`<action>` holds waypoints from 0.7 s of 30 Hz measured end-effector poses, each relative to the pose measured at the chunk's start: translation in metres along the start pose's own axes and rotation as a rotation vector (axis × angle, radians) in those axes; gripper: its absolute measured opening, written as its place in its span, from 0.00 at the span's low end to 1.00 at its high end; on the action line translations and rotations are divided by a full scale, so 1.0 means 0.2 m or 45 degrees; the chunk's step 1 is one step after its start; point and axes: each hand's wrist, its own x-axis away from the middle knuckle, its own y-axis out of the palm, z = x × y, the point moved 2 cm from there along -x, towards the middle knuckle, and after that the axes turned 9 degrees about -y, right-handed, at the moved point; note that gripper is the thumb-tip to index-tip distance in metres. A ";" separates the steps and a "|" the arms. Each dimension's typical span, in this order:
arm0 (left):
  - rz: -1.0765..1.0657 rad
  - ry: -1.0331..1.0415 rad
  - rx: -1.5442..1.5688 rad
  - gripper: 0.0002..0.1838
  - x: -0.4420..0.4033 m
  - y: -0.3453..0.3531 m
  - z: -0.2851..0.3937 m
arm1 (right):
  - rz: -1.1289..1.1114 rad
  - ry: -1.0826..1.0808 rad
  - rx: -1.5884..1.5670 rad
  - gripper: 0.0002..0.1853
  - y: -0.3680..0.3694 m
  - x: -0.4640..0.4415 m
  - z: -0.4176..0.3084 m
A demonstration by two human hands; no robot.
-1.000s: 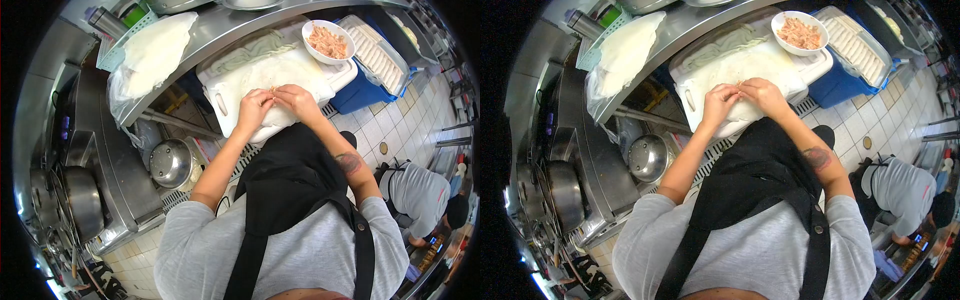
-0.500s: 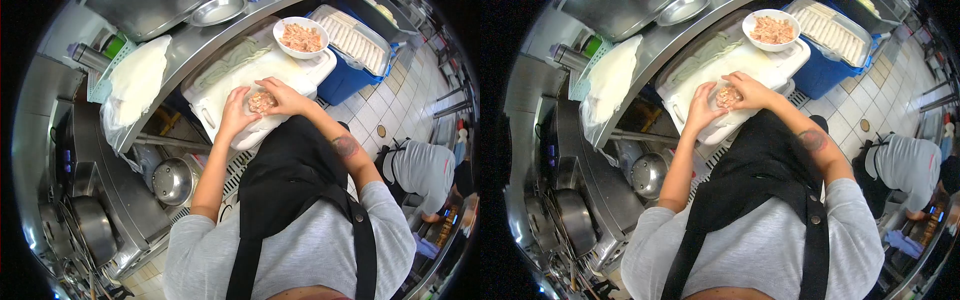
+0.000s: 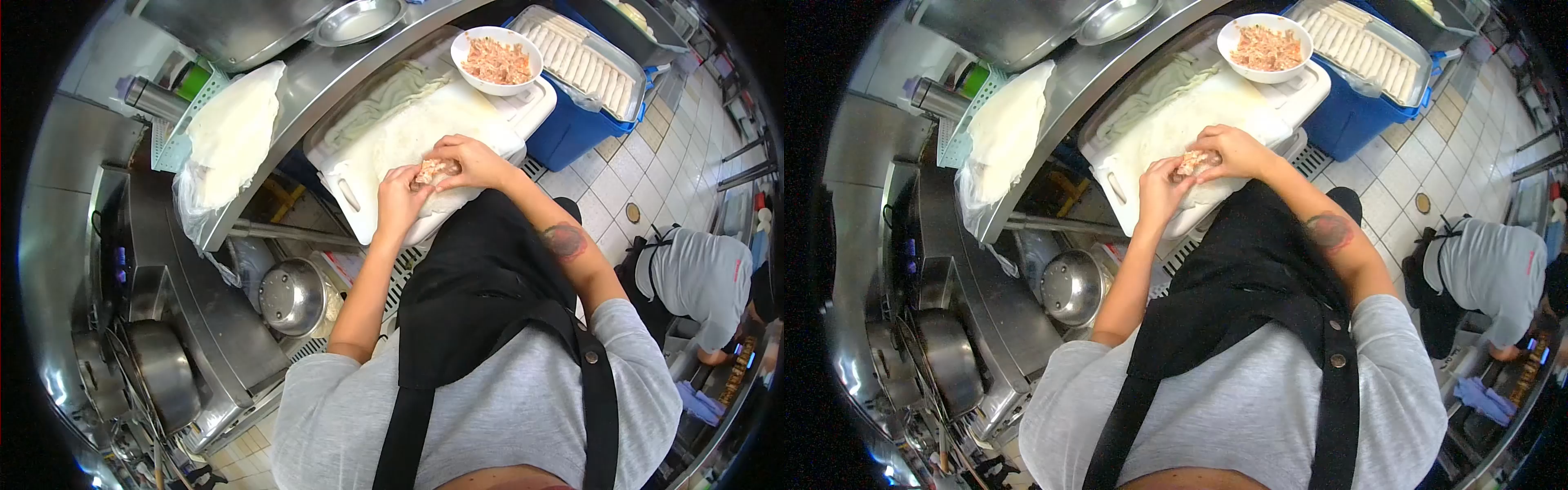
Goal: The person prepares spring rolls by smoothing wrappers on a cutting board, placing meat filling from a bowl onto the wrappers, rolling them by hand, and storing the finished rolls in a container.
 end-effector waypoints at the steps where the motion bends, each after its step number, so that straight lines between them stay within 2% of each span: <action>1: 0.032 0.036 -0.024 0.17 0.01 -0.01 0.02 | 0.026 -0.017 -0.022 0.15 -0.02 -0.01 -0.03; 4: -0.045 -0.154 0.125 0.17 0.02 -0.07 0.06 | 0.082 -0.031 -0.156 0.14 0.01 0.01 0.00; 7: -0.017 0.027 0.050 0.16 0.00 -0.08 0.11 | 0.169 -0.003 -0.102 0.11 0.09 0.02 0.03; 11: -0.002 -0.059 -0.008 0.13 0.00 -0.01 0.04 | 0.172 0.116 0.072 0.10 0.13 0.01 0.00; 14: -0.022 -0.191 0.061 0.13 0.02 -0.01 0.02 | 0.167 0.243 -0.185 0.13 0.13 0.02 0.05; 16: -0.029 -0.243 0.174 0.13 0.01 -0.03 -0.01 | 0.122 0.233 -0.230 0.14 0.06 -0.01 0.02; 17: 0.034 -0.148 0.143 0.13 0.00 -0.03 -0.01 | 0.099 0.231 -0.252 0.15 0.04 -0.02 0.00; 20: 0.070 0.022 0.104 0.14 -0.01 -0.06 0.03 | 0.011 0.010 0.329 0.16 0.08 -0.01 -0.03; 21: -0.006 0.003 0.124 0.14 -0.03 -0.06 -0.01 | -0.001 0.043 0.313 0.15 0.10 -0.01 -0.03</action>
